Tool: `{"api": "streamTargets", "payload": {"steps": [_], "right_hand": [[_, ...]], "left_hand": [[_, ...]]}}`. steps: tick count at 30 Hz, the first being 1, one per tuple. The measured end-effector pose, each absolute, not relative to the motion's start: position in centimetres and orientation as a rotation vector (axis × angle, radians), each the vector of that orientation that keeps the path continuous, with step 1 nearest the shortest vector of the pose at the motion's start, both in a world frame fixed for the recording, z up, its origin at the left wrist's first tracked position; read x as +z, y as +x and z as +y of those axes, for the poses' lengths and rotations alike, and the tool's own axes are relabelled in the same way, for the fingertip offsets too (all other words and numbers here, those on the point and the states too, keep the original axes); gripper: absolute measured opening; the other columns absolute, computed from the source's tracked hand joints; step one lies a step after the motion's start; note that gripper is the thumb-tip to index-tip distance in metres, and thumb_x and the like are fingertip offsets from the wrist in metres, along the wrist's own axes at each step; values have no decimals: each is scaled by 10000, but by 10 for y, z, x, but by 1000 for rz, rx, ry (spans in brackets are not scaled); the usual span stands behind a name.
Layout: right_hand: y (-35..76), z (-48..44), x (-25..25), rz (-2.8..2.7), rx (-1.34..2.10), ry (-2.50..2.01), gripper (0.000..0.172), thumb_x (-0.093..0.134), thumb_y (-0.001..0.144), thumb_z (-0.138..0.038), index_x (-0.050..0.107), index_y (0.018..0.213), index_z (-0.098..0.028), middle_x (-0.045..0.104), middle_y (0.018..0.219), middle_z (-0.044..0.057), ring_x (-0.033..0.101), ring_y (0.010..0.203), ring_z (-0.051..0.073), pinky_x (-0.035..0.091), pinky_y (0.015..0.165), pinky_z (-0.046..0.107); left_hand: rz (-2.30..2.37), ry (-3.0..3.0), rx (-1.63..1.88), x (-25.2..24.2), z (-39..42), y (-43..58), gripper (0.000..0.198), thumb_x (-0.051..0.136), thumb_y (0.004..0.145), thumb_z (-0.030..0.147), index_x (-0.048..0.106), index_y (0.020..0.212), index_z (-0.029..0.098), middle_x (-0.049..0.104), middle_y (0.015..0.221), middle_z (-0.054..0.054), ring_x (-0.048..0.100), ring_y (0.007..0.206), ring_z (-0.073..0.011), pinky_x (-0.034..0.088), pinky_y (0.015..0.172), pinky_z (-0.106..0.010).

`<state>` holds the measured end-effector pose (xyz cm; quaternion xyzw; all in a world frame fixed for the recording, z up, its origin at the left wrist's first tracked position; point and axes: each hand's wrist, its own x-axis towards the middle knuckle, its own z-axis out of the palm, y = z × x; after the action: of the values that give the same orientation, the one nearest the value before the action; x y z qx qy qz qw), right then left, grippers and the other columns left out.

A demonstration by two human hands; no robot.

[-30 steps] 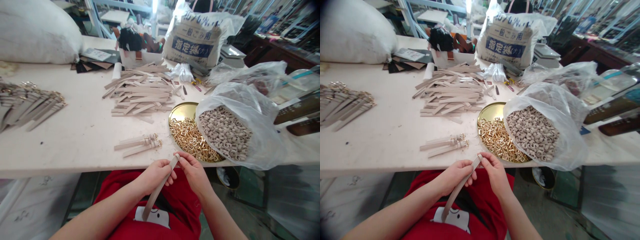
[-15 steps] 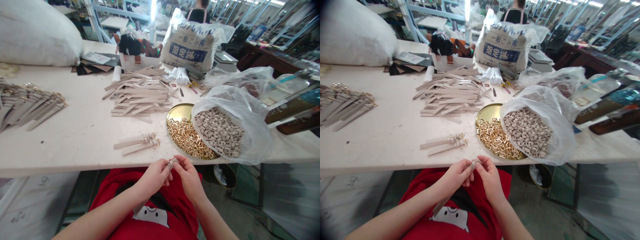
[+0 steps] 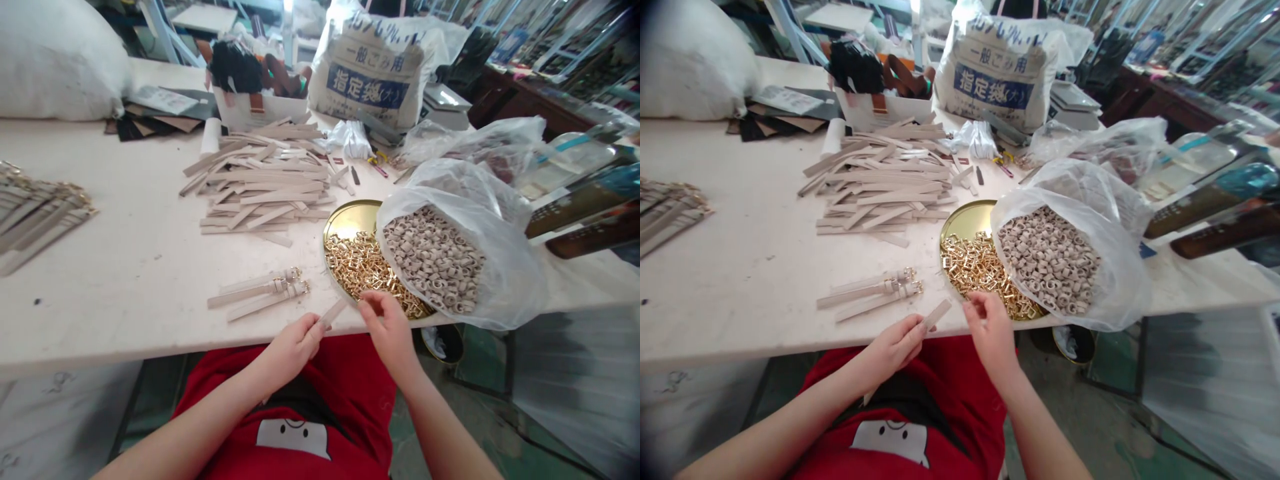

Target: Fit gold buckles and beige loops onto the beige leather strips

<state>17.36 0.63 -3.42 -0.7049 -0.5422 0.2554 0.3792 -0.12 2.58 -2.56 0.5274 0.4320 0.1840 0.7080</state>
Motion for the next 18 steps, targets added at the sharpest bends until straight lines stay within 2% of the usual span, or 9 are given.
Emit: {"api": "streamTargets", "payload": {"steps": [3,8,12,18], "right_hand": [[202,33,-36,-1785,263,-2096,211,521,789,-351,580,879,-170,597,852,89,550,789,231,410,720,366],[210,49,-45,-1974,165,-2155,169,524,789,-337,557,814,-173,585,803,78,543,744,222,384,649,329],[208,45,-43,-1834,311,-2017,165,480,810,-326,560,766,-188,587,749,57,531,695,200,380,644,327],[191,25,-16,-1387,890,-1642,239,511,792,-397,585,913,-206,609,784,28,568,677,169,443,650,323]], "left_hand": [[962,994,420,-23,32,2,290,350,843,431,457,820,162,304,453,98,250,390,-53,183,386,-184],[932,785,452,-19,35,6,272,406,812,401,469,892,148,384,510,79,272,389,-38,184,384,-176],[923,729,416,-16,33,5,228,406,791,319,469,920,142,424,536,66,308,388,-38,202,387,-179],[895,887,372,-5,25,-2,202,367,810,306,449,912,153,437,527,67,336,386,-41,208,376,-175]]}}
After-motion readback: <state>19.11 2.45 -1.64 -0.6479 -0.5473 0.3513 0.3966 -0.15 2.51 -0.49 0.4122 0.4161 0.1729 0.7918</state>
